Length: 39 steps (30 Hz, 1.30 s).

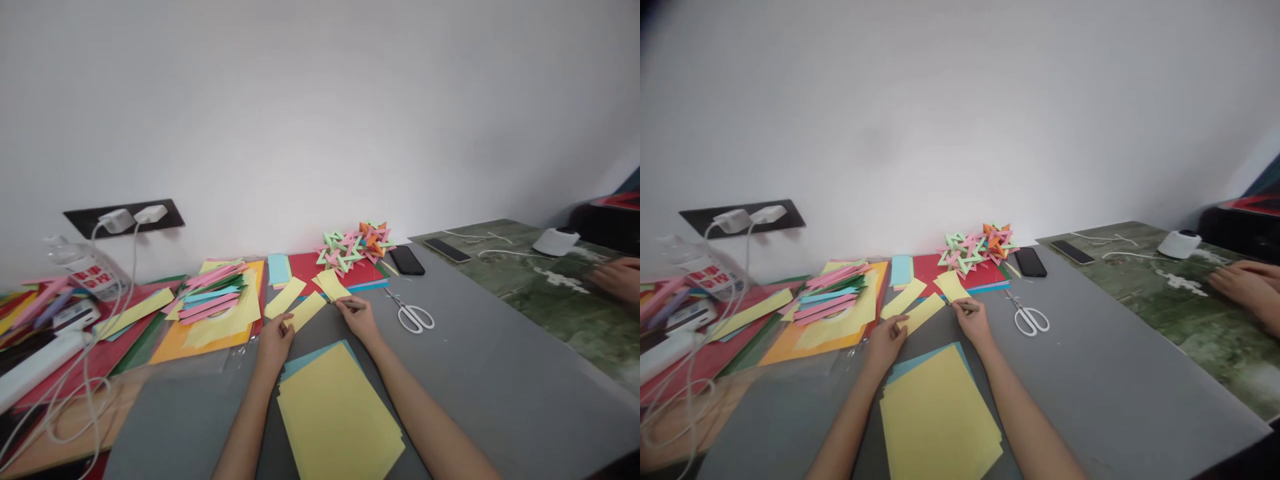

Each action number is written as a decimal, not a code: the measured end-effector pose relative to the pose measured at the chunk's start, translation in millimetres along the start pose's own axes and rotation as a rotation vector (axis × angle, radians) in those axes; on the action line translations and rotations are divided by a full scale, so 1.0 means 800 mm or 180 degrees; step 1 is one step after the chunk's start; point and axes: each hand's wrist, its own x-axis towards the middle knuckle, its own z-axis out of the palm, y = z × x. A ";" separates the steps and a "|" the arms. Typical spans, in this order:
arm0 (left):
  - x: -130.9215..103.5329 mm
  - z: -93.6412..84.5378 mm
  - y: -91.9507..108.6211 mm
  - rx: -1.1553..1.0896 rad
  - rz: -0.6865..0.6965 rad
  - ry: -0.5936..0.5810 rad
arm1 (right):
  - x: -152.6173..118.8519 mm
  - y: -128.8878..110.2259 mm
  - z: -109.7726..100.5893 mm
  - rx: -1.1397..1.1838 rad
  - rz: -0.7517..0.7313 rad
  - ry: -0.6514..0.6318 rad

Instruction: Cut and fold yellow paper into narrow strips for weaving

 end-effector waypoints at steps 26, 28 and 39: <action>-0.005 -0.001 0.001 0.0268 0.0446 0.0136 | 0.016 0.005 -0.092 -0.3218 0.1614 -0.0092; -0.007 0.000 0.001 0.0303 0.0482 0.0068 | 0.013 0.002 -0.084 -0.3324 0.1574 -0.0022; -0.008 0.002 -0.001 0.0267 0.0390 0.0110 | 0.006 -0.017 -0.056 -0.2745 -0.0321 0.0390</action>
